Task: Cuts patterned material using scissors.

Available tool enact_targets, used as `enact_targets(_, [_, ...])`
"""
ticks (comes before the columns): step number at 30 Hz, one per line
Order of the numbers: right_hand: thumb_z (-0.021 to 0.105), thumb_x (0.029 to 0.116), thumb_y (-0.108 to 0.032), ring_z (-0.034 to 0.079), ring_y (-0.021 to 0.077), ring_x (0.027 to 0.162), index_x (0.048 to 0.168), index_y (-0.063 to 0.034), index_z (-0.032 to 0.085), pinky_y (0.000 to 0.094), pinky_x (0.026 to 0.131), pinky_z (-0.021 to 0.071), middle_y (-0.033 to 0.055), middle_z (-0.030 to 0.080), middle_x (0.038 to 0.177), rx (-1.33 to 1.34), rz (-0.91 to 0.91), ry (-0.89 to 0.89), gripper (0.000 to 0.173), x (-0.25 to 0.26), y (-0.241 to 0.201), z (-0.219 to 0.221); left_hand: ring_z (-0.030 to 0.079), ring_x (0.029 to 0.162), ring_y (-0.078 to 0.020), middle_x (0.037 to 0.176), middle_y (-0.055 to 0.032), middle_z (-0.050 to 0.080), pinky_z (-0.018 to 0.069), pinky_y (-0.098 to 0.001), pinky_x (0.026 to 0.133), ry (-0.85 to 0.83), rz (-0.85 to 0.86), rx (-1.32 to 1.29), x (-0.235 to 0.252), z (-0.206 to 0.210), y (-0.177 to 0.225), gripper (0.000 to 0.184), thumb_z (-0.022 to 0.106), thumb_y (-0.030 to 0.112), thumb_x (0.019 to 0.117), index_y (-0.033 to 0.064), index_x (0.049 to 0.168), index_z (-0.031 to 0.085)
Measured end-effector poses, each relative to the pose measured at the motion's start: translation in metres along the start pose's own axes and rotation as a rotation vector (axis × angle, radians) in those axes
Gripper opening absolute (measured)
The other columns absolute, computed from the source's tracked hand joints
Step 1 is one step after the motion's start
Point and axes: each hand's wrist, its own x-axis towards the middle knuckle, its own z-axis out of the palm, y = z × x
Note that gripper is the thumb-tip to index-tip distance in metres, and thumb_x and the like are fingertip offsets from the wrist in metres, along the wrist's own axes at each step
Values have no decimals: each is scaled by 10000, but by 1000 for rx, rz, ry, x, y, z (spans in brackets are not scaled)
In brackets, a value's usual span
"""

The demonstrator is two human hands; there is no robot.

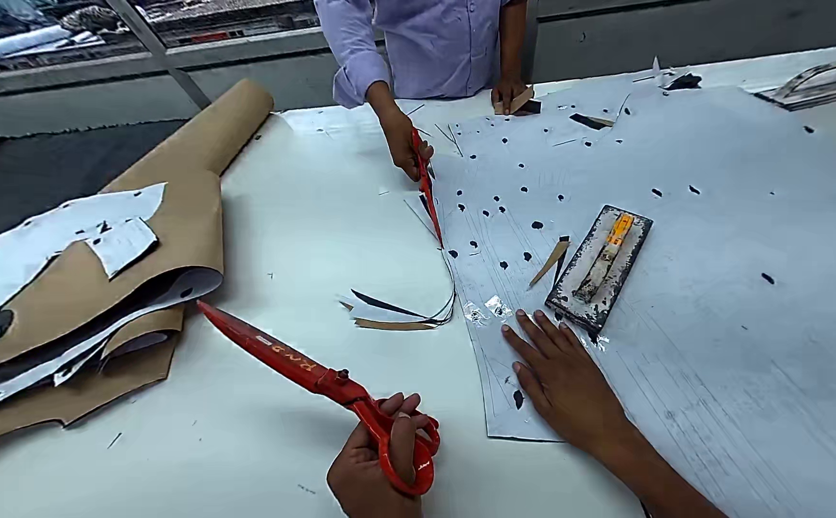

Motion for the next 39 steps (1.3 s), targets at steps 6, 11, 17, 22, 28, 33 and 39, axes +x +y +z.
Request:
enact_targets(6, [298,1081,-416,281,242,1553,1531,-262,515,556,1238,240,-14,376,1652,11,12,-16,523,0,0,-1,741,638,-112,795,-76,774,616,-237,573,-3,-15,-25,0,0,1,163,544,-92,857,-90,963,668])
enact_targets(11, [298,1077,-421,284,251,1551,1530,-259,515,560,1232,251,-7,380,1649,6,4,-14,528,1,0,-1,737,632,-107,792,-70,772,612,-231,564,-10,-19,-10,-1,0,3,164,537,-91,865,-92,965,667])
enact_targets(17, [306,1077,-413,288,255,1550,1531,-258,516,562,1234,248,-4,383,1648,4,5,-11,523,1,-1,-1,737,635,-96,789,-60,772,612,-225,571,-20,-6,-13,0,-1,1,168,527,-93,865,-83,957,667])
enact_targets(22, [298,1079,-418,290,242,1550,1530,-258,517,546,1240,246,-8,384,1647,0,4,0,526,0,0,0,738,640,-95,787,-63,771,615,-225,578,-20,4,13,0,-2,1,168,532,-82,868,-94,970,665])
enact_targets(28, [308,1077,-413,299,247,1546,1532,-257,514,550,1238,246,-2,395,1642,6,6,0,524,0,0,0,740,643,-99,796,-67,774,616,-225,584,-18,-10,8,0,-2,2,167,533,-90,873,-94,974,666])
enact_targets(33, [297,1078,-417,285,250,1551,1534,-259,511,561,1235,246,0,379,1650,14,3,-12,528,1,-1,0,737,638,-96,792,-68,773,611,-220,576,-10,-13,-3,0,-2,2,167,540,-98,866,-95,969,671])
enact_targets(39, [303,1067,-405,369,283,1511,1500,-239,557,591,1197,310,17,451,1606,18,-37,54,529,0,2,2,742,655,-111,830,-92,781,617,-244,589,-19,-12,5,-1,-1,0,165,556,-87,866,-110,983,670])
